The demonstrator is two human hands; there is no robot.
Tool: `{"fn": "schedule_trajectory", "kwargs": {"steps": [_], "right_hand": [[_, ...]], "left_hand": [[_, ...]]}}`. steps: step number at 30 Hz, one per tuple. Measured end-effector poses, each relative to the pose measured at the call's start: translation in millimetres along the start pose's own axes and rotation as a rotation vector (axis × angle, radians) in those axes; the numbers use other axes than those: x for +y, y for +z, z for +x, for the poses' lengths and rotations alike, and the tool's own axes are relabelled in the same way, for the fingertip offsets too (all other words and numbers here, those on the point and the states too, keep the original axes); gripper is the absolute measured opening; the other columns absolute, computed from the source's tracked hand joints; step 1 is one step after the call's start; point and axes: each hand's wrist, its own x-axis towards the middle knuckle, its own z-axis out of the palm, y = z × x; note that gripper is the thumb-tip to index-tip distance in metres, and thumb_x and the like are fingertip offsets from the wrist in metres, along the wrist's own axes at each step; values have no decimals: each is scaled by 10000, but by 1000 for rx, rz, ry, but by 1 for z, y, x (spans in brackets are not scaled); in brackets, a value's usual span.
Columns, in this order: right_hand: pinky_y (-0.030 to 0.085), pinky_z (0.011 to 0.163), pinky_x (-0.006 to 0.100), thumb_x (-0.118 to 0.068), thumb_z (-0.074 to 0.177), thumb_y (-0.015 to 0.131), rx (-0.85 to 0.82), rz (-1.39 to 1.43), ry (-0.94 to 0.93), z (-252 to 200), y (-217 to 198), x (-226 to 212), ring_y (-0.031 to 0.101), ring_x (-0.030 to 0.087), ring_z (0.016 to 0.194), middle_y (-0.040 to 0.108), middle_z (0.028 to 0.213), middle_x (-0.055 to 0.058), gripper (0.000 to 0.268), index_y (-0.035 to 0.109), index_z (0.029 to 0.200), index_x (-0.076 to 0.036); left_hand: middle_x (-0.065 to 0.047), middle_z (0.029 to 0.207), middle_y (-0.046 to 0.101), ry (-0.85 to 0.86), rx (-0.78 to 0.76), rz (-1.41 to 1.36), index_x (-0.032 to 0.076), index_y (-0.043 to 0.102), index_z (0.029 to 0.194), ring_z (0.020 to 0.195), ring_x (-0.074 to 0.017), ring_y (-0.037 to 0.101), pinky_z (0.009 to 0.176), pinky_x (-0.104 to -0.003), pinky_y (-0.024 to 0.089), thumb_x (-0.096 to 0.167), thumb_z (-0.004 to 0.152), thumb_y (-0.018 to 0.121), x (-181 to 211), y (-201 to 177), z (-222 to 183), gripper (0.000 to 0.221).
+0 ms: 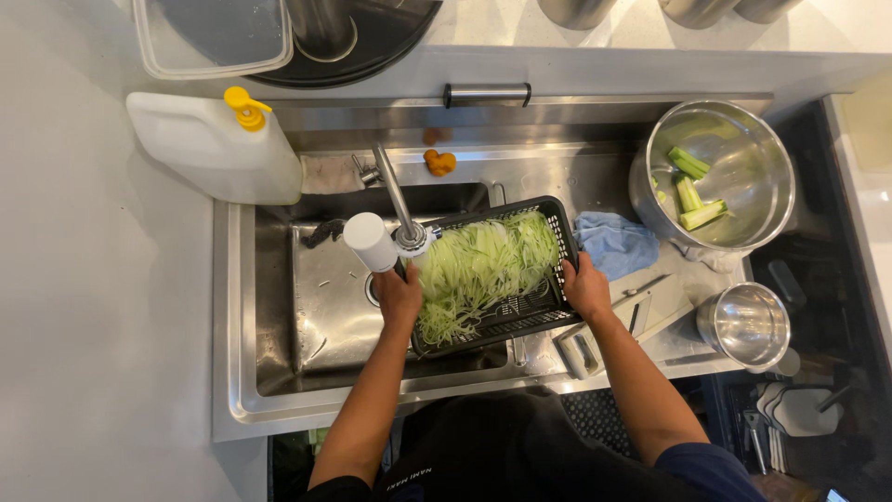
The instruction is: The person washes a mandoline slicer in a sink, rinses shredded cabbage in a basket under a faucet, and wipes the surrounding stainless steel surfaces with a cloth.
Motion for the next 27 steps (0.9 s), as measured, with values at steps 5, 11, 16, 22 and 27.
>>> {"fn": "schedule_trajectory", "kwargs": {"steps": [5, 11, 16, 22, 27], "right_hand": [[491, 764, 628, -349, 1019, 595, -12, 7, 21, 0, 6, 2, 634, 569, 841, 690, 873, 328, 312, 554, 1151, -69], [493, 765, 625, -348, 1008, 597, -11, 11, 44, -1, 5, -1, 635, 566, 841, 692, 879, 325, 311, 557, 1150, -75], [497, 770, 621, -345, 1014, 588, -15, 17, 26, 8, 8, -1, 641, 559, 846, 696, 886, 319, 319, 551, 1168, -68], [483, 759, 629, -337, 1007, 595, 0, 20, 13, 6, 9, 11, 626, 570, 845, 691, 891, 325, 330, 551, 1181, -60], [479, 764, 633, -338, 1024, 593, -7, 0, 3, 5, 14, 6, 626, 570, 848, 686, 884, 332, 332, 536, 1173, -47]], "left_hand": [[-188, 1370, 619, 604, 186, 443, 87, 603, 1341, 1348, -379, 484, 1150, -534, 351, 143, 871, 659, 29, 9, -14, 477], [-191, 1028, 719, 207, -74, -16, 32, 731, 1128, 999, -396, 670, 873, -491, 530, 163, 1004, 617, 37, 19, 13, 213], [-121, 914, 746, 130, -76, -233, 28, 708, 1073, 807, -264, 731, 769, -406, 564, 255, 975, 680, 27, 21, 17, 249], [-98, 952, 760, 57, 81, -330, 30, 737, 1076, 840, -211, 719, 790, -343, 557, 220, 909, 760, 8, 1, -2, 255], [-182, 1051, 677, -133, -10, -310, -39, 577, 1213, 915, -283, 660, 792, -371, 544, 249, 798, 898, -18, -5, -1, 598]]}}
